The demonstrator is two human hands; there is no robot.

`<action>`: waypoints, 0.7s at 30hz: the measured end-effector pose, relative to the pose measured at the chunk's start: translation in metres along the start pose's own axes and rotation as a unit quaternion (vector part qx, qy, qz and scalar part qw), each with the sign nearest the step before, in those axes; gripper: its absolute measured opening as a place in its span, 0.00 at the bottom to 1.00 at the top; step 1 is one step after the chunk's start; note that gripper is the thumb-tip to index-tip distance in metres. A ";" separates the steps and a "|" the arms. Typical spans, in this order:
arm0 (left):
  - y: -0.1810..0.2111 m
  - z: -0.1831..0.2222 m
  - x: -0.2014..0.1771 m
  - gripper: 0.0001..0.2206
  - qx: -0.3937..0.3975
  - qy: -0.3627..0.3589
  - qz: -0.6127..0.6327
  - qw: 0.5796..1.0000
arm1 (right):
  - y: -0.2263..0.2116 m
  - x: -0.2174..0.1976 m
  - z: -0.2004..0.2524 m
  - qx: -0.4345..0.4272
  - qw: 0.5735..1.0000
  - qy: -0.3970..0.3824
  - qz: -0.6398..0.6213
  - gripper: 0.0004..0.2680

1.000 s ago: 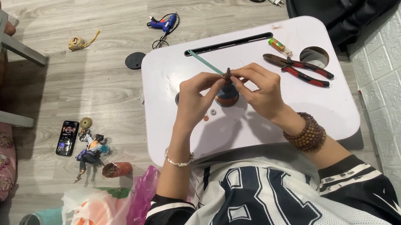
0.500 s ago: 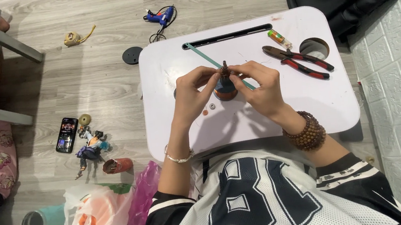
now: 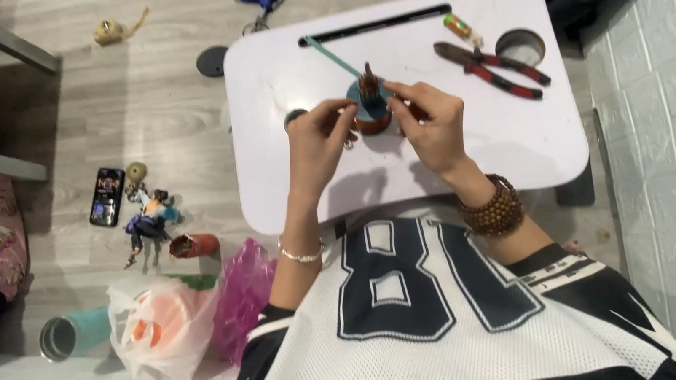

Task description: A person winds thin copper wire onto a small electronic component using their hands and pliers while sitting on the floor.

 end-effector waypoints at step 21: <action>0.006 0.032 -0.005 0.07 -0.031 -0.006 0.039 0.999 | -0.004 -0.023 0.036 0.109 0.988 -0.045 -0.095 0.10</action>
Point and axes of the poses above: each hand's wrist, its own z-axis away from the middle knuckle, its own x-axis out of the palm, y = z × x, the point moved 7 cm from there along -z, towards the middle knuckle, and after that the axes turned 11 degrees about -y, right-handed, at the moved point
